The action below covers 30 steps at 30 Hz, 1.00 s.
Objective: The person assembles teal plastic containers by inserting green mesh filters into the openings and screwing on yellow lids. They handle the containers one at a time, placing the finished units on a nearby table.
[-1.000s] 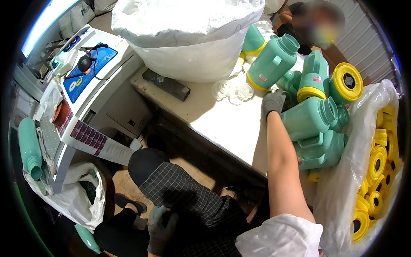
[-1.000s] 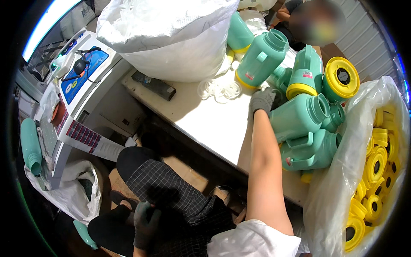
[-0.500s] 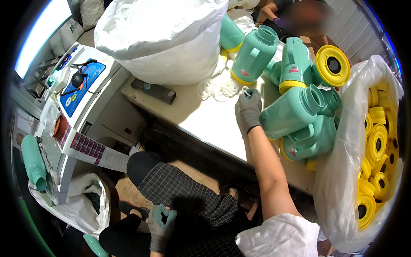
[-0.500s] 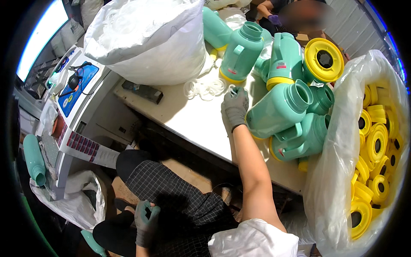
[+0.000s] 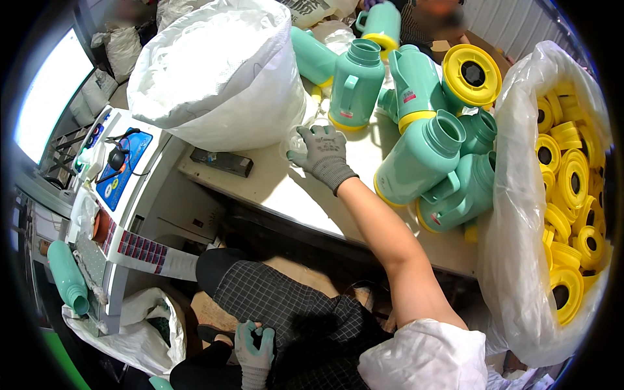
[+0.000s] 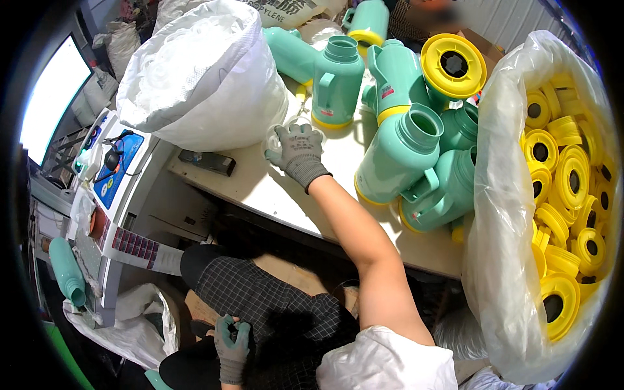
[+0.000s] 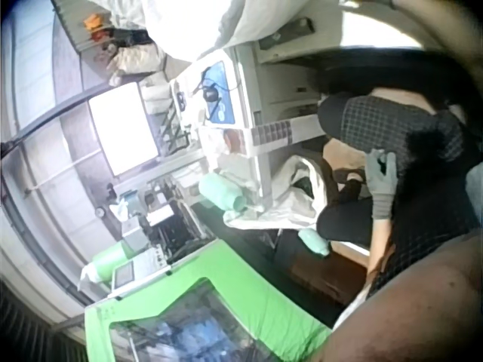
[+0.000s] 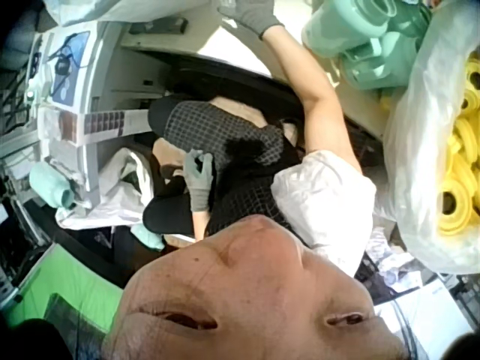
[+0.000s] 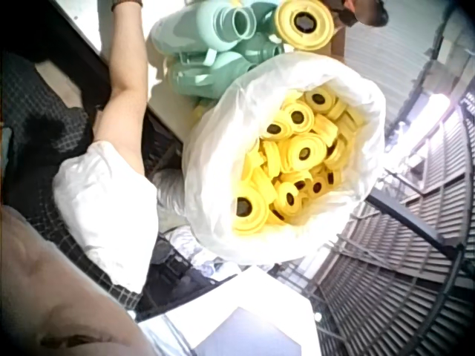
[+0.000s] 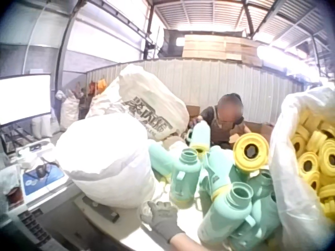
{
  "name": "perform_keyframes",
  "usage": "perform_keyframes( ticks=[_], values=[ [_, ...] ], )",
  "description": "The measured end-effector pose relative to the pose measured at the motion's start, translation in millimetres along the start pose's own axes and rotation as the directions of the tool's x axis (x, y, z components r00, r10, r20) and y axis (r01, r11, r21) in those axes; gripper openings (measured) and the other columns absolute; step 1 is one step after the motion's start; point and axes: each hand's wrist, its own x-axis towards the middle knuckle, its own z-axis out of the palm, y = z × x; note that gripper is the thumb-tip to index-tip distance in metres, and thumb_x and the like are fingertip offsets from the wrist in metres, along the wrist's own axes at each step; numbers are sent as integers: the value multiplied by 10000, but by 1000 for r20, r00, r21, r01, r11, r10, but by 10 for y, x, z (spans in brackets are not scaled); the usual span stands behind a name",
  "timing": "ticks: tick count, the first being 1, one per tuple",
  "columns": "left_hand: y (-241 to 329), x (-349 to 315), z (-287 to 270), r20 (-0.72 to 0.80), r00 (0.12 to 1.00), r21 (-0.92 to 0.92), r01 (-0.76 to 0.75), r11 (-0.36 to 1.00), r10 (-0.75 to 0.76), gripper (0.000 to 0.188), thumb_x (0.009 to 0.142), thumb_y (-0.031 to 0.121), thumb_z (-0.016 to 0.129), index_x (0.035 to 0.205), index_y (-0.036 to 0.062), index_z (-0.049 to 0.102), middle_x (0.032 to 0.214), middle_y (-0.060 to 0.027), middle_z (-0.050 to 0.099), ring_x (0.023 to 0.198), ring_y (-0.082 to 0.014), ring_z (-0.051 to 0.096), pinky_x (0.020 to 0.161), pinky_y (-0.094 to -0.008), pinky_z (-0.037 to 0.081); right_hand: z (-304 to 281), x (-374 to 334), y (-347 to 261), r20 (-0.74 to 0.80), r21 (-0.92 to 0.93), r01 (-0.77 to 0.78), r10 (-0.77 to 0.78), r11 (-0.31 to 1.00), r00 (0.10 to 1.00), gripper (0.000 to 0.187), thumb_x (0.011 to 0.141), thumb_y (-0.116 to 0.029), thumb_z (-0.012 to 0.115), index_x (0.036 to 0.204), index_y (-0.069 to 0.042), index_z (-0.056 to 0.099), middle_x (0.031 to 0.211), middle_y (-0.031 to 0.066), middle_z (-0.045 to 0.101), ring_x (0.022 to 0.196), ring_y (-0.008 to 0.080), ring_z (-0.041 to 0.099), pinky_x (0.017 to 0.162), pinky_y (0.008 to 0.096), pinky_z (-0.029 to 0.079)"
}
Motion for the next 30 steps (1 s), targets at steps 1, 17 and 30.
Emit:
perform_keyframes(
  ticks=[1, 17, 30],
  values=[
    [3, -3, 6, -3, 1000, 14, -16, 1000, 16, 239, 846, 122, 743, 965, 12, 567, 840, -97, 499, 796, -273, 530, 771, -428, 456, -38, -8, 25, 3, -16, 3, -3, 1000, 1000, 687, 876, -624, 646, 1426, -217, 580, 1267, 134, 641, 1208, 293, 580, 992, 469, 471],
    [82, 41, -4, 20, 1000, 37, 17, 999, -18, 249, 836, 116, 750, 937, 18, 545, 835, -103, 492, 793, -274, 545, 871, -438, 498, -198, 47, 313, -482, 613, -12, 387, 790, 786, 543, 826, -435, 819, 1096, -17, 602, 1072, 178, 608, 978, 350, 622, 818, 445, 516],
    [-144, 134, 122, -47, 999, 40, -24, 999, 25, 240, 802, 79, 789, 855, 41, 558, 757, -37, 508, 632, -131, 489, 593, -319, 418, -4, 748, 650, -449, 440, -139, 352, 887, 821, 363, 882, -338, 735, 1090, -55, 643, 1127, 190, 611, 969, 417, 661, 821, 503, 529]
  ],
)
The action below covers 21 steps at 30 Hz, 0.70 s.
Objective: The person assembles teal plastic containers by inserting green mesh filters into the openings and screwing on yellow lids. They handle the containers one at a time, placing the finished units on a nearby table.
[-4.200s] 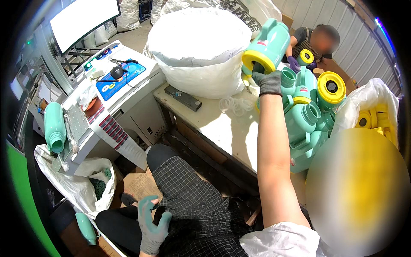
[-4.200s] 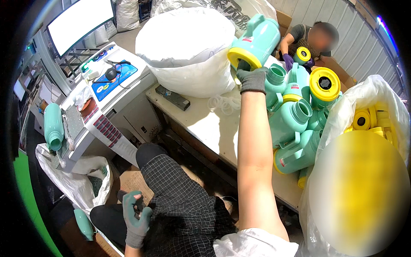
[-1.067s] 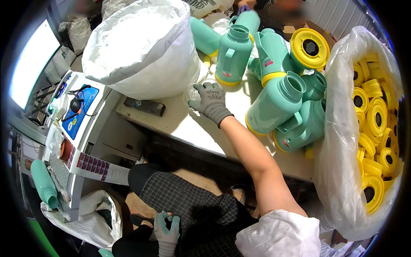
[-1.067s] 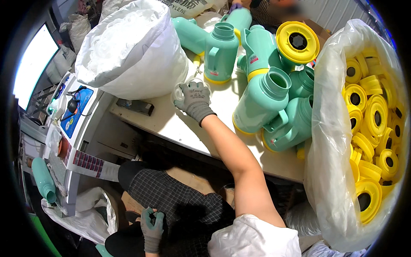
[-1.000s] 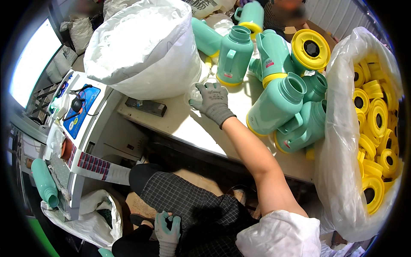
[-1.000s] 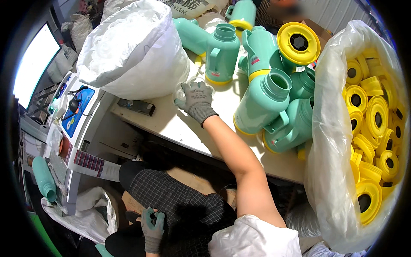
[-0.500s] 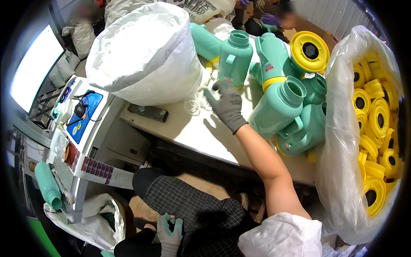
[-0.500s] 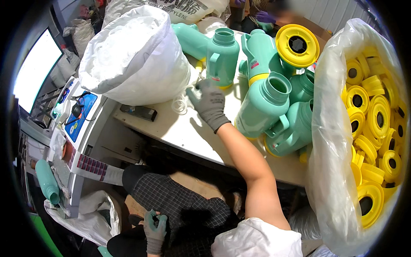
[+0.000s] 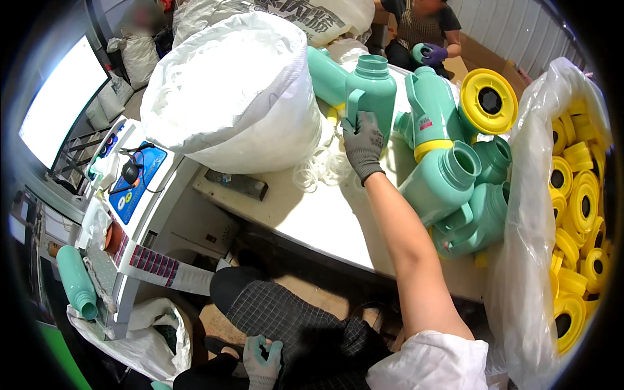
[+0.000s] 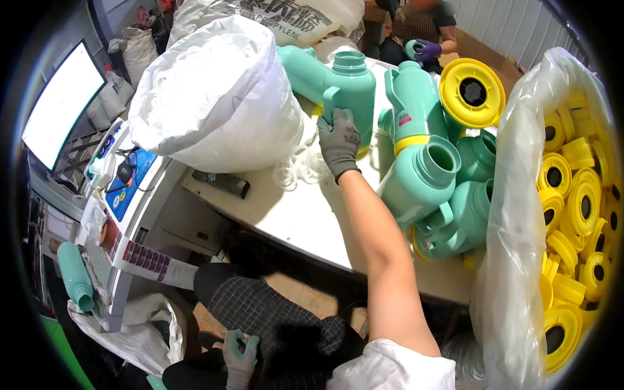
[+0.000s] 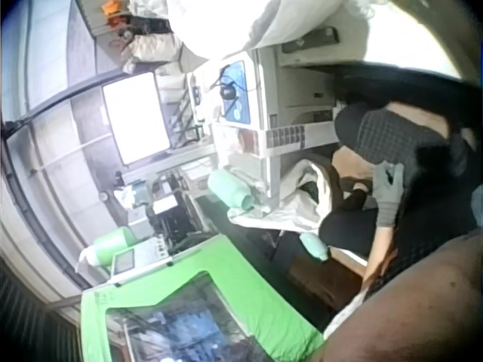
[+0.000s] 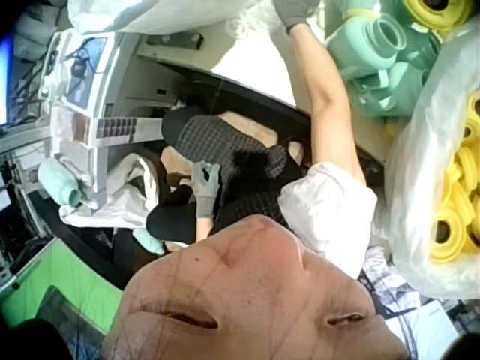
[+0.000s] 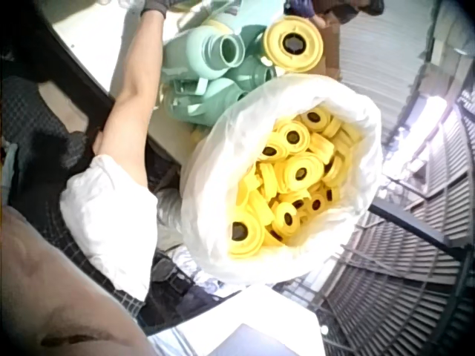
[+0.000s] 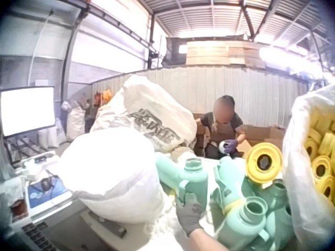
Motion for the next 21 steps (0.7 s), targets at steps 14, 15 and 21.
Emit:
perform_keyframes(
  ticks=[14, 15, 21],
  values=[
    [114, 138, 120, -104, 963, 90, -240, 967, 249, 267, 807, 55, 748, 748, 43, 488, 676, -95, 461, 582, -228, 478, 541, -396, 364, -14, 2180, 600, -178, -336, -44, -17, 941, 984, 424, 870, -340, 697, 1235, -125, 670, 1166, 223, 702, 1116, 416, 669, 981, 499, 516],
    [117, 164, 123, -111, 954, 74, -270, 960, 277, 270, 798, 41, 750, 743, 41, 486, 678, -98, 459, 580, -238, 476, 541, -397, 361, 1, 2256, 782, -163, -365, -33, -29, 930, 986, 465, 867, -357, 711, 1266, -121, 666, 1215, 234, 687, 1153, 416, 654, 1003, 490, 508],
    [446, 177, -13, 6, 1000, -51, 0, 999, 0, 225, 832, 91, 816, 849, 31, 600, 827, -149, 594, 771, -317, 573, 703, -423, 464, 207, 2108, 908, -116, -459, -221, 188, 860, 975, 451, 875, -224, 724, 1297, -80, 655, 1243, 257, 660, 1177, 426, 644, 998, 462, 531]
  ],
)
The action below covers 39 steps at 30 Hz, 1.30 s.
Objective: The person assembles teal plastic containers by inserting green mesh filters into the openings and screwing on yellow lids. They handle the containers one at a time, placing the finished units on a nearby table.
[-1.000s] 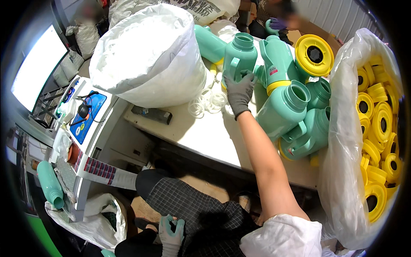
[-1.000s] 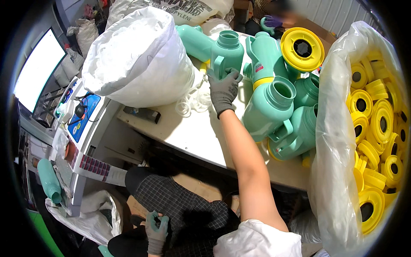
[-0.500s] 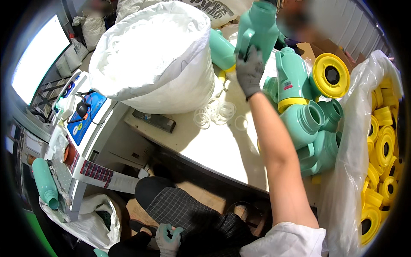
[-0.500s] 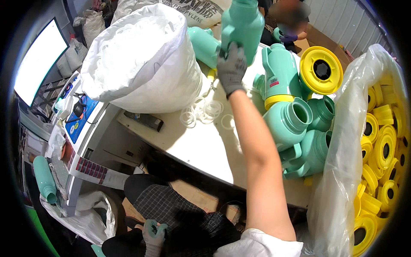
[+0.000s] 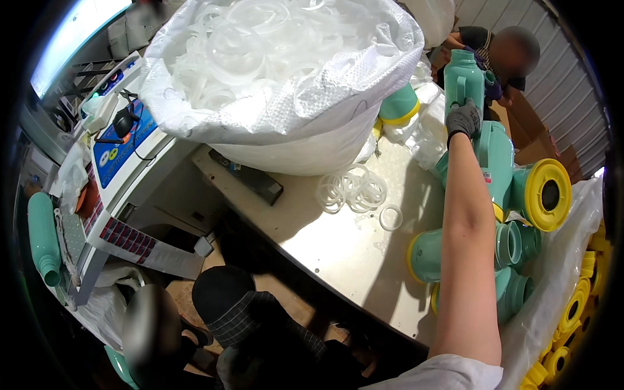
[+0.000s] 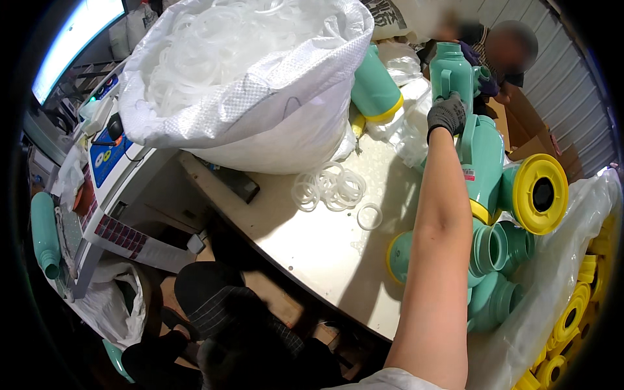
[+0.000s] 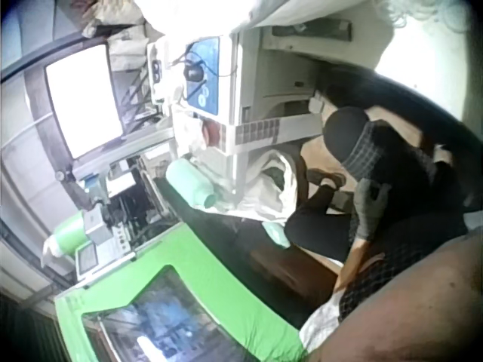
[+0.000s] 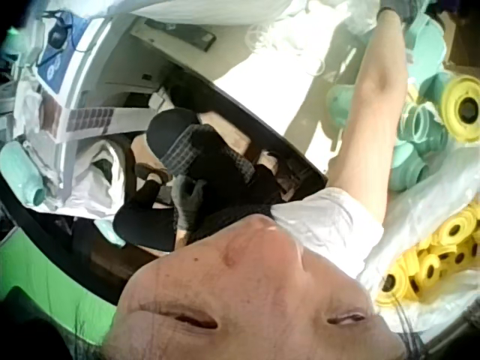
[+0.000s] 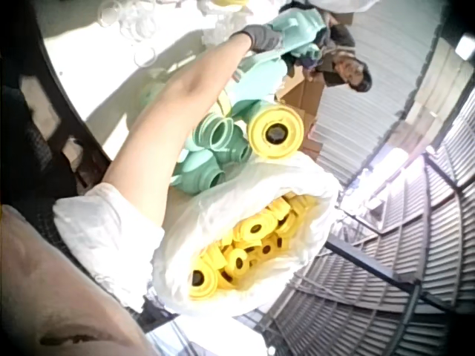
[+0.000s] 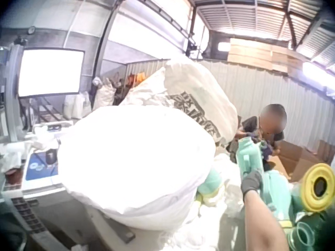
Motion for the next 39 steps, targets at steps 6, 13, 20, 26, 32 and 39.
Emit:
perform_keyframes(
  ticks=[6, 13, 20, 26, 32, 39],
  values=[
    [115, 113, 56, -26, 999, -58, 25, 998, -27, 263, 811, 71, 825, 775, 35, 567, 700, -150, 528, 649, -321, 520, 631, -434, 436, 314, -226, 118, 13, 104, -185, 185, 977, 983, 568, 888, -260, 659, 1372, -27, 474, 1271, 315, 599, 1120, 485, 642, 999, 516, 525],
    [-178, 7, 98, -41, 999, 73, -25, 997, 28, 305, 793, 66, 840, 748, 42, 539, 637, -145, 497, 587, -322, 482, 593, -446, 408, 404, -802, 39, 444, -360, 238, -59, 902, 894, 995, 785, -508, 796, 1618, -278, 303, 1691, 181, 211, 1536, 422, 277, 1178, 686, 283],
    [-351, -26, 127, -63, 986, 192, -143, 971, 157, 331, 784, 62, 838, 720, 61, 513, 662, -145, 506, 626, -351, 490, 599, -457, 393, 370, -757, 109, 605, -321, 288, -39, 902, 795, 757, 814, -343, 802, 1502, -311, 488, 1561, 128, 377, 1419, 423, 462, 1111, 637, 406],
    [-15, 89, 77, -56, 988, 64, -140, 988, 144, 352, 777, 57, 839, 700, 65, 496, 667, -138, 454, 624, -359, 456, 605, -452, 384, 282, -883, 56, 687, -249, 357, -95, 900, 721, 520, 893, -276, 714, 1398, -207, 613, 1459, 186, 522, 1340, 372, 579, 1088, 460, 499],
    [-500, -25, 177, -98, 961, 68, -251, 965, 257, 304, 773, 19, 762, 711, 37, 465, 689, -89, 434, 591, -236, 448, 552, -393, 351, 352, -1446, -89, 463, -42, 236, -190, 971, 866, 362, 881, -271, 683, 1221, -151, 713, 1244, 176, 685, 1210, 350, 642, 1026, 450, 518],
    [-290, -94, 57, -59, 996, -6, -65, 998, 64, 257, 821, 19, 701, 724, 28, 464, 712, -58, 441, 625, -175, 427, 572, -365, 357, -238, -2109, -760, 499, 105, 285, -299, 953, 813, 319, 919, -183, 619, 1223, -105, 679, 1252, 202, 676, 1175, 357, 673, 976, 456, 543]
  ],
)
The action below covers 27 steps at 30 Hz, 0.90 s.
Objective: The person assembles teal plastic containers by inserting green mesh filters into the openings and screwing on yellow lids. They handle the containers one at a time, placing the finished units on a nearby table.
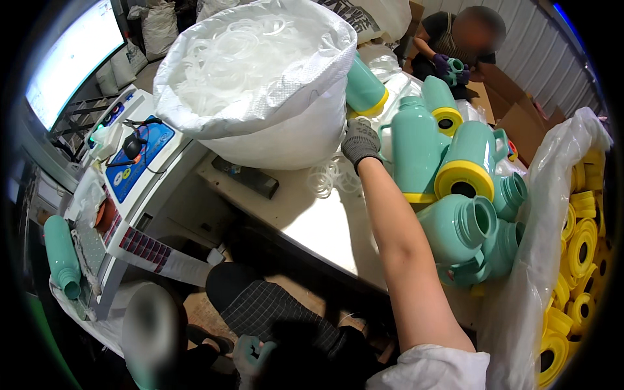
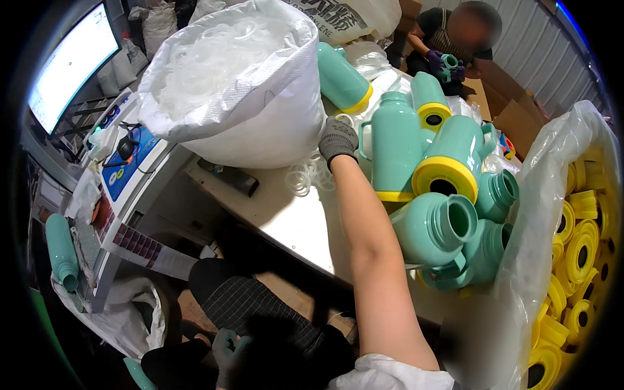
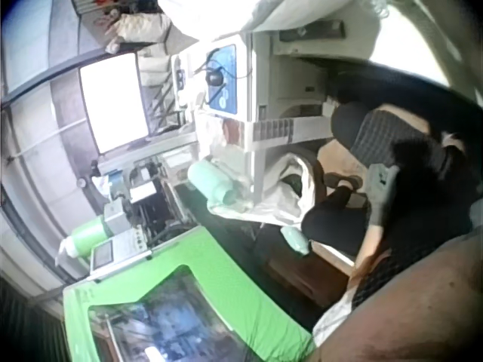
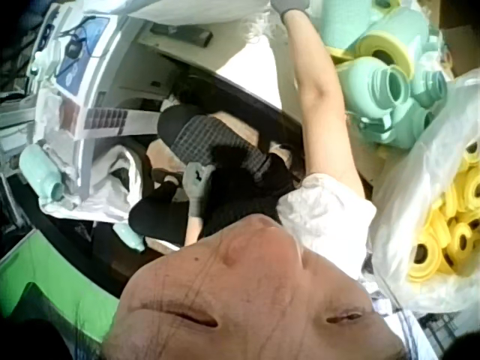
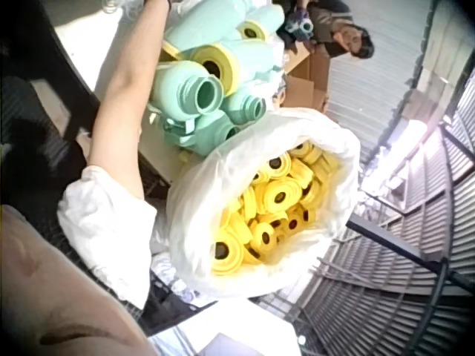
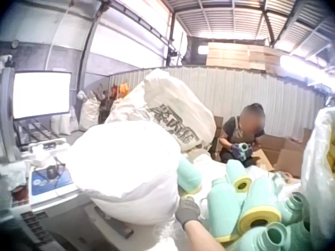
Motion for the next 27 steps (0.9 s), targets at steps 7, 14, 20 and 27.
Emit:
perform_keyframes(
  ticks=[7, 14, 20, 27],
  values=[
    [10, -27, 36, -34, 991, -18, 130, 991, -130, 215, 801, 18, 709, 758, 31, 499, 729, -79, 463, 649, -208, 465, 618, -373, 399, -199, -699, -246, 67, -62, 71, -67, 995, 995, 462, 908, -247, 675, 1328, -95, 558, 1316, 213, 592, 1193, 372, 642, 980, 455, 530],
    [70, -25, -18, -17, 1000, -34, 10, 999, -10, 242, 794, 89, 786, 776, 48, 549, 750, -112, 522, 680, -302, 539, 636, -421, 422, 5, -1041, -127, 33, -167, 237, -234, 957, 972, 541, 905, -333, 650, 1393, -121, 551, 1322, 175, 592, 1186, 368, 616, 981, 488, 507],
    [-39, -43, -20, 5, 1000, 80, -22, 997, 22, 296, 836, 219, 802, 800, 55, 559, 786, -124, 523, 734, -357, 539, 676, -466, 432, -359, -1177, -137, 133, -127, 222, -206, 967, 970, 608, 915, -446, 648, 1477, -235, 554, 1452, 80, 585, 1279, 331, 598, 1045, 477, 481],
    [-105, -75, -23, 25, 996, 31, -89, 996, 88, 310, 890, 264, 782, 835, 56, 559, 800, -122, 510, 761, -355, 532, 684, -453, 431, -552, -1257, -71, 147, -72, 249, -236, 966, 960, 380, 952, -316, 634, 1306, -192, 696, 1372, 90, 657, 1215, 332, 642, 1037, 447, 505]
  ],
)
